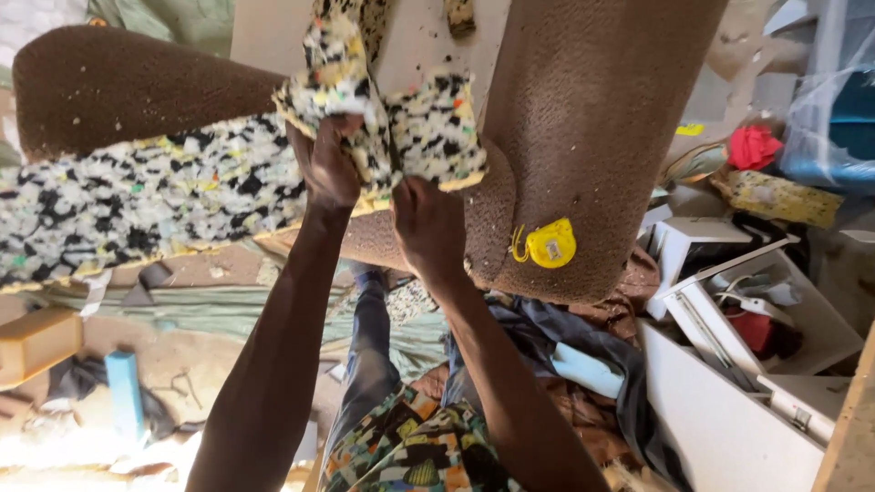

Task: The person uses a long hand blade to saw through a thick piece of bonded foam in a workshop environment.

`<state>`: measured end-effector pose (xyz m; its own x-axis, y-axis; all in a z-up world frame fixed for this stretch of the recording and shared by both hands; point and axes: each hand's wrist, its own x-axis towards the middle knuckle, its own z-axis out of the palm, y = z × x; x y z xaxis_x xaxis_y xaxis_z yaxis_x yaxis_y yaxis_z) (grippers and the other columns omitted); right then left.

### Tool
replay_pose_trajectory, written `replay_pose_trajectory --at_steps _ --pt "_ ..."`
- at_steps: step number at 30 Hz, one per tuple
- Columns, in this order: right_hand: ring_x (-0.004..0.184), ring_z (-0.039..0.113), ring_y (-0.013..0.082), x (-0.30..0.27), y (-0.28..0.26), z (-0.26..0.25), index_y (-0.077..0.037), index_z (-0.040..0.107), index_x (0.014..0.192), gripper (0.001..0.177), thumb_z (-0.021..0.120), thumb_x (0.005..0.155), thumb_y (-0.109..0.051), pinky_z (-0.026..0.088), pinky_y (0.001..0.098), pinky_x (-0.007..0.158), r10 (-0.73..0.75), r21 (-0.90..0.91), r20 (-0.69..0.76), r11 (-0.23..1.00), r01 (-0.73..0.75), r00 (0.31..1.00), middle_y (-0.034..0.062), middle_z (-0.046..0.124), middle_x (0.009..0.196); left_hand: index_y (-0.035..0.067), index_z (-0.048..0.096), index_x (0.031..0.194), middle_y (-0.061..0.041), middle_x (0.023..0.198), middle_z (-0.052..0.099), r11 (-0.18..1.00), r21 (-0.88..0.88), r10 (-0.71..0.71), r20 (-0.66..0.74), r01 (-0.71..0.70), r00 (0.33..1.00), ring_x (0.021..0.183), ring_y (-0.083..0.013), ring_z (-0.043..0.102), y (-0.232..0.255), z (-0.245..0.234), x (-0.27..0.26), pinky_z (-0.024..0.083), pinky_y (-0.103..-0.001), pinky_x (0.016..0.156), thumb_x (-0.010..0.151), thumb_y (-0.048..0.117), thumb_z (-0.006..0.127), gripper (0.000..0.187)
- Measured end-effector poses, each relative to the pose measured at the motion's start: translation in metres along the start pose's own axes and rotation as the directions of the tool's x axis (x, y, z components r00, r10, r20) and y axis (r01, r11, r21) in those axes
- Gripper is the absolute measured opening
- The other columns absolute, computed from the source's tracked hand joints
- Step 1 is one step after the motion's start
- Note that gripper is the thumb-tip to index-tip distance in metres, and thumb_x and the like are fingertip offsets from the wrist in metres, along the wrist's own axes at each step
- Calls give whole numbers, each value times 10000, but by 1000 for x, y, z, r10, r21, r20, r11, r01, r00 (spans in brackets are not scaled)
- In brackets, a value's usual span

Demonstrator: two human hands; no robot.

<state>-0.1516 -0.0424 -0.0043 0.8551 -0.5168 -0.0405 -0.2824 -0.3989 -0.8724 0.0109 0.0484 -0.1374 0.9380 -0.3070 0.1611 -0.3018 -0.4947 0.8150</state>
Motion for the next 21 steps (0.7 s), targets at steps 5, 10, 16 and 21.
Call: replay_pose_trajectory --at_steps 5,10,16,21 --pt "412 525 144 -83 -19 -12 -109 626 788 412 473 1103 -326 400 284 380 141 101 51 984 -146 989 34 550 530 119 688 890 -118 884 717 948 48 316 -258 -315 913 868 -339 711 9 -8 4 320 -600 1105 1046 190 386 348" --pt "378 578 52 -70 -12 -8 -73 679 866 356 502 1097 -278 448 176 293 169 132 49 976 -174 984 -18 609 538 110 673 869 -55 819 773 940 72 334 -383 -333 861 790 -267 786 23 -5 3 371 -594 1142 1068 98 436 310" --pt "417 349 63 -35 -11 5 -191 545 724 491 307 1105 -390 311 257 391 -33 -69 15 997 34 999 -70 453 546 128 689 901 -37 831 757 925 69 370 -386 -373 845 833 -256 774 20 -8 16 320 -686 1140 1078 224 403 350" --pt "325 433 66 -102 -57 -30 -83 593 793 368 495 1105 -251 330 212 276 228 406 178 869 -283 957 -22 479 488 90 582 962 -72 865 594 842 -328 289 -395 -428 872 847 -228 596 41 -23 23 525 -383 774 977 106 457 127"
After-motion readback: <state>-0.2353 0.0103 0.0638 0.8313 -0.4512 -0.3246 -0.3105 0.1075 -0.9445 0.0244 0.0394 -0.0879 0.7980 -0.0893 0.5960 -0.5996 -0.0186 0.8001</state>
